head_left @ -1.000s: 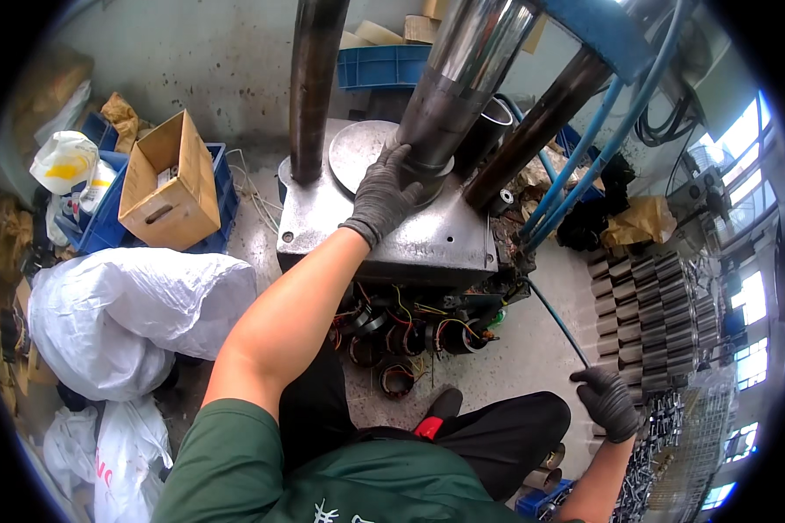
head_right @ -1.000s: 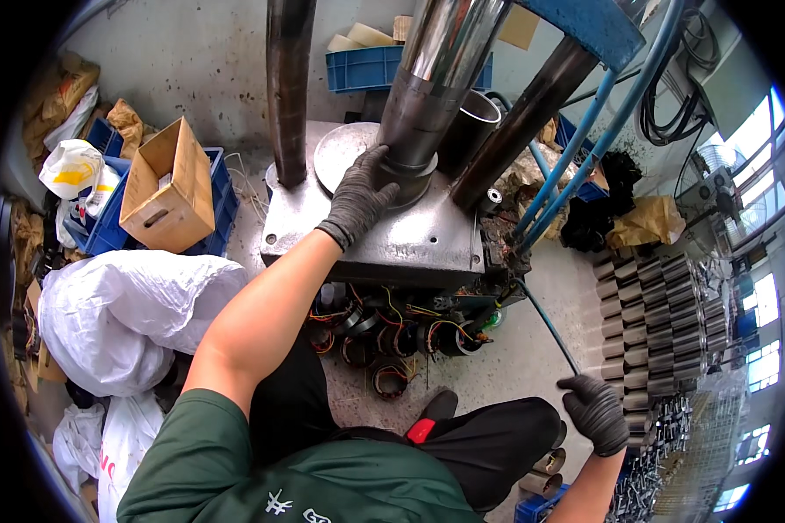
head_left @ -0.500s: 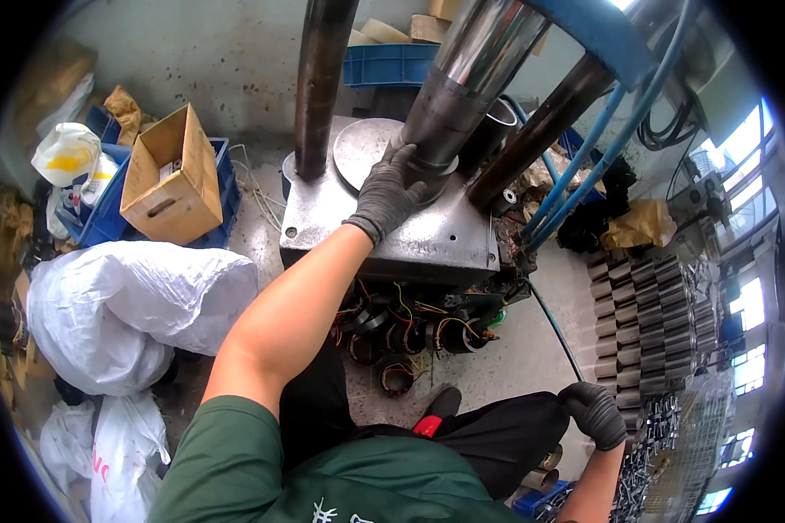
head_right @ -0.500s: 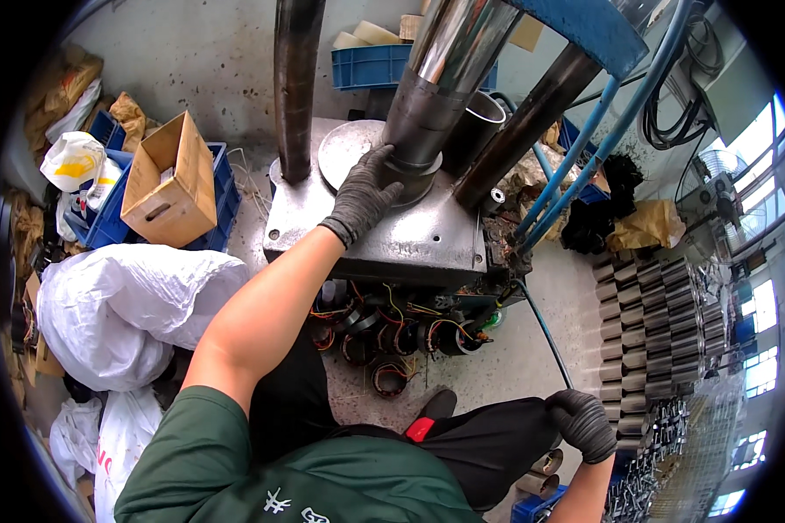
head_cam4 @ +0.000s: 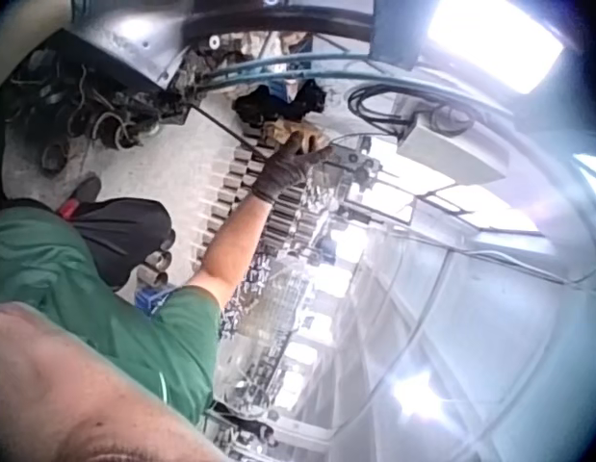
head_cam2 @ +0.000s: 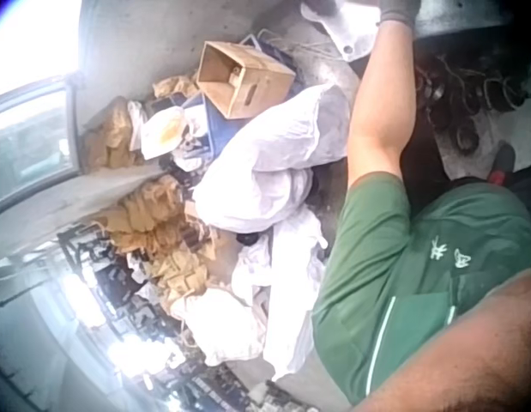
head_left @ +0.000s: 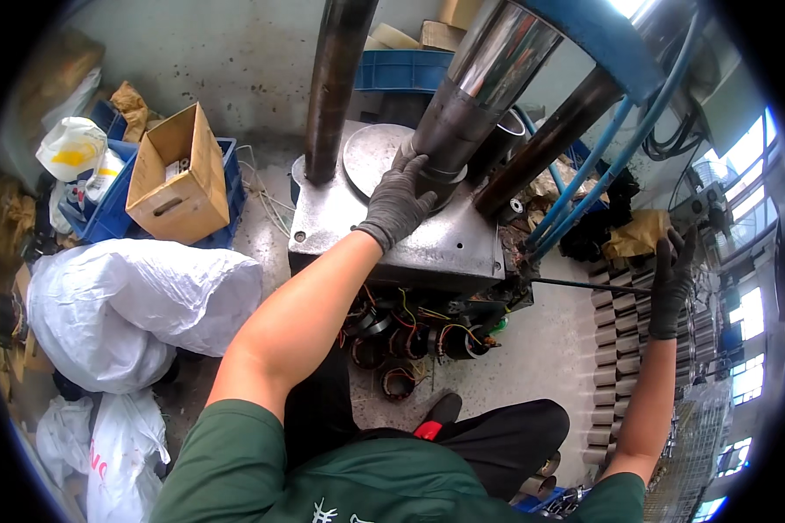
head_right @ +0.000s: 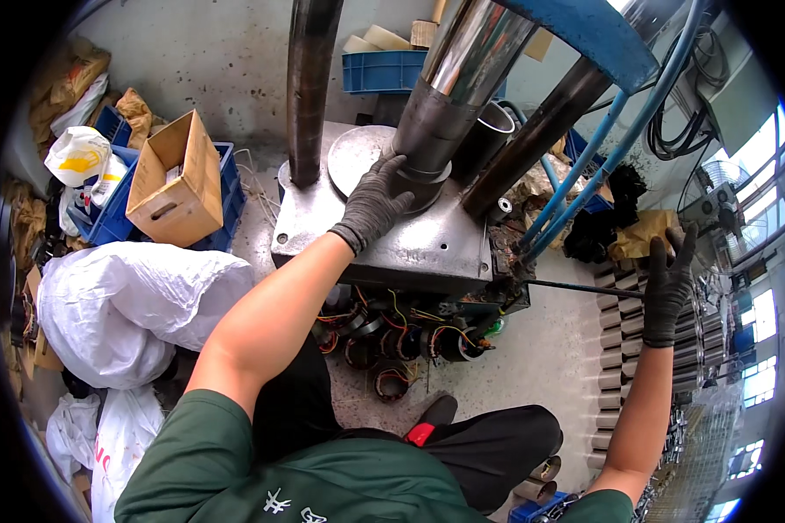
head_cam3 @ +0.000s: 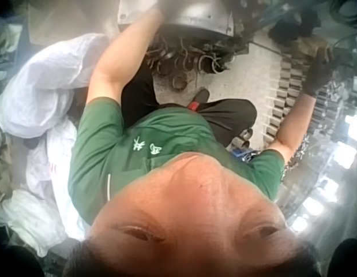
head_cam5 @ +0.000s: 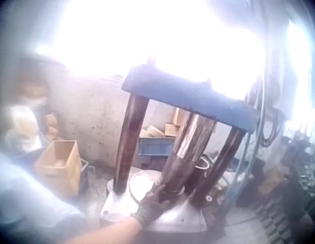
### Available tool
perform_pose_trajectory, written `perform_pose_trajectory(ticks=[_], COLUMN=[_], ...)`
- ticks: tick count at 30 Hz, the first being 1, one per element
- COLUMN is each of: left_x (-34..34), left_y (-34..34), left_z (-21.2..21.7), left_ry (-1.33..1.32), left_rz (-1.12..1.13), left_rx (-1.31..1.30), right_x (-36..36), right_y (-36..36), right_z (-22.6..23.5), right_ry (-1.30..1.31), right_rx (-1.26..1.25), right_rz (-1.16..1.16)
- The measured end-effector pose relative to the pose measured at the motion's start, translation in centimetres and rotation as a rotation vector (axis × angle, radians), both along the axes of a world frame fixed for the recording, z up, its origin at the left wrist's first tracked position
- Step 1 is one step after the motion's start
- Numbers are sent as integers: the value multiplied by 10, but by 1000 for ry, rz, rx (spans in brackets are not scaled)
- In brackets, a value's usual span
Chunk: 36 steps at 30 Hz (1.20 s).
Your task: The person holds an electric motor stator and inserts thin wires into its slots by hand, then places the stator inside a metal cylinder and uses a hydraulic press to seat it.
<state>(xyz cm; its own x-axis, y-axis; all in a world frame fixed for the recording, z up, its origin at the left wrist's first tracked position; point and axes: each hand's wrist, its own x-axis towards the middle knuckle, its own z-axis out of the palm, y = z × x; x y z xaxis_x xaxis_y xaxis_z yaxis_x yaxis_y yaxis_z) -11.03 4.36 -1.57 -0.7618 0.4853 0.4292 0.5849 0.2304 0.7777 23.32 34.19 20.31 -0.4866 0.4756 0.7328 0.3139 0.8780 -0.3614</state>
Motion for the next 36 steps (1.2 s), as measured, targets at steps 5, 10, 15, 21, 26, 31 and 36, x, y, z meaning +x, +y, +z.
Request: perform_pose_trajectory(ticks=[5, 10, 15, 21, 26, 31, 36], left_x=[1, -1, -2, 0, 0, 0, 1], left_y=[-4, -1, -3, -3, -5, -6, -6], left_z=[0, -1, -2, -1, 0, 0, 0], left_ry=[-34, 4, 9, 18, 3, 15, 13], left_rz=[-26, -19, -21, -10, -17, -16, -25], left_rx=[-33, -10, -8, -32, -27, -41, -38], right_x=[69, 162, 159, 143, 151, 144, 147], right_y=[-14, -101, -131, -119, -119, -139, -136], right_z=[-33, -98, -112, -93, -101, -101, -109], right_ry=[-388, -925, -968, -790, -893, -918, -867], right_rx=[-1, -613, -509, -481, -337, -392, -324], right_rz=[97, 175, 114, 109, 138, 48, 33])
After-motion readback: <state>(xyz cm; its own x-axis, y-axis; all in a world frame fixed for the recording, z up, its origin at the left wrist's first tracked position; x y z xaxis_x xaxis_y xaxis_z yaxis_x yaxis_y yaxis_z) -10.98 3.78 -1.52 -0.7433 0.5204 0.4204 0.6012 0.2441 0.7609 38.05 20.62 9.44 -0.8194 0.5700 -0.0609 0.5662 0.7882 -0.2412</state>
